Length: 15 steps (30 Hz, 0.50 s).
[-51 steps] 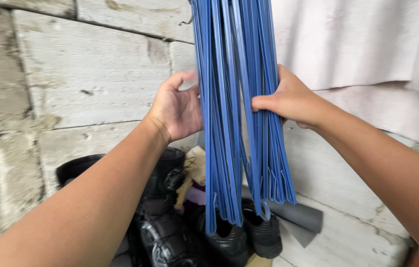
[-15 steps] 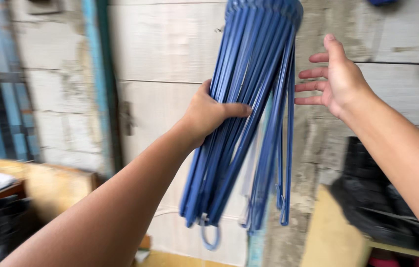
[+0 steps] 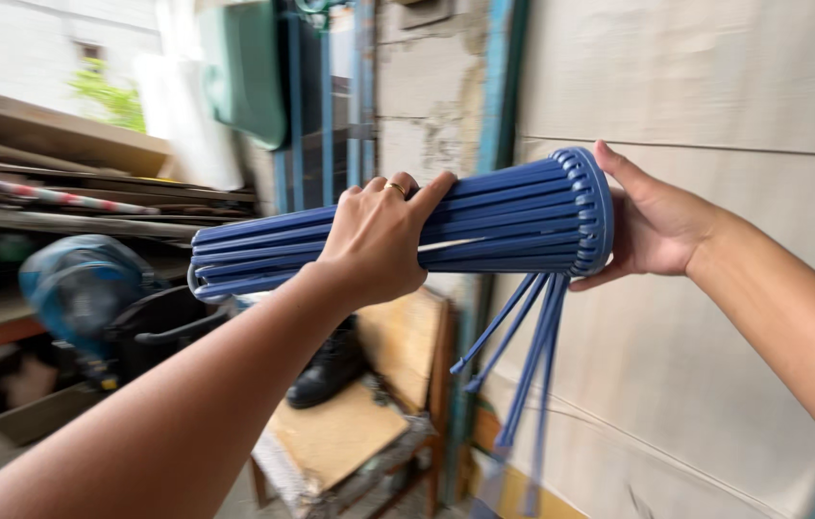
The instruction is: The person sets up a collapsible clothes drying rack and hangs several small garments, including a white tank top and a purple tank top, on the rack. The person retrieves the clothes from a yellow bucket and places them on the drying rack arms.
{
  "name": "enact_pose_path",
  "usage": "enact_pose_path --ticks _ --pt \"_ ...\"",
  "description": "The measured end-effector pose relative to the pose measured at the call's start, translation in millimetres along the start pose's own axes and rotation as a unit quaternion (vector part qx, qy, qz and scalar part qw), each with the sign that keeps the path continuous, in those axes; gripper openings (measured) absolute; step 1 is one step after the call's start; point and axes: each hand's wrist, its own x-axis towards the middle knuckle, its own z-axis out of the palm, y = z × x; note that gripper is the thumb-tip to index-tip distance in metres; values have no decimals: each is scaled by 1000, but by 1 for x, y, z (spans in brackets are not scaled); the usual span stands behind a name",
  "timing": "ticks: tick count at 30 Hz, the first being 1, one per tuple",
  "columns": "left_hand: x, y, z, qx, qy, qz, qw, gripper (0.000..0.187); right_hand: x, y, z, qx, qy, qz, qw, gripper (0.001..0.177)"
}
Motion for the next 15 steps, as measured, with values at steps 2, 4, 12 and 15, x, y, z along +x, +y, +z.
enact_pose_path --ticks 2,4,12,15 --pt "-12 -23 0 44 -13 -12 999 96 35 9 24 8 -32 14 999 111" --pt "-22 -46 2 98 -28 -26 994 101 68 18 45 47 -132 8 990 106" --pt "-54 -154 -14 246 -30 -9 969 98 180 43 170 157 -227 -30 961 106" --pt "-74 -187 -28 296 13 -63 953 92 203 43 221 202 -252 -16 946 108"
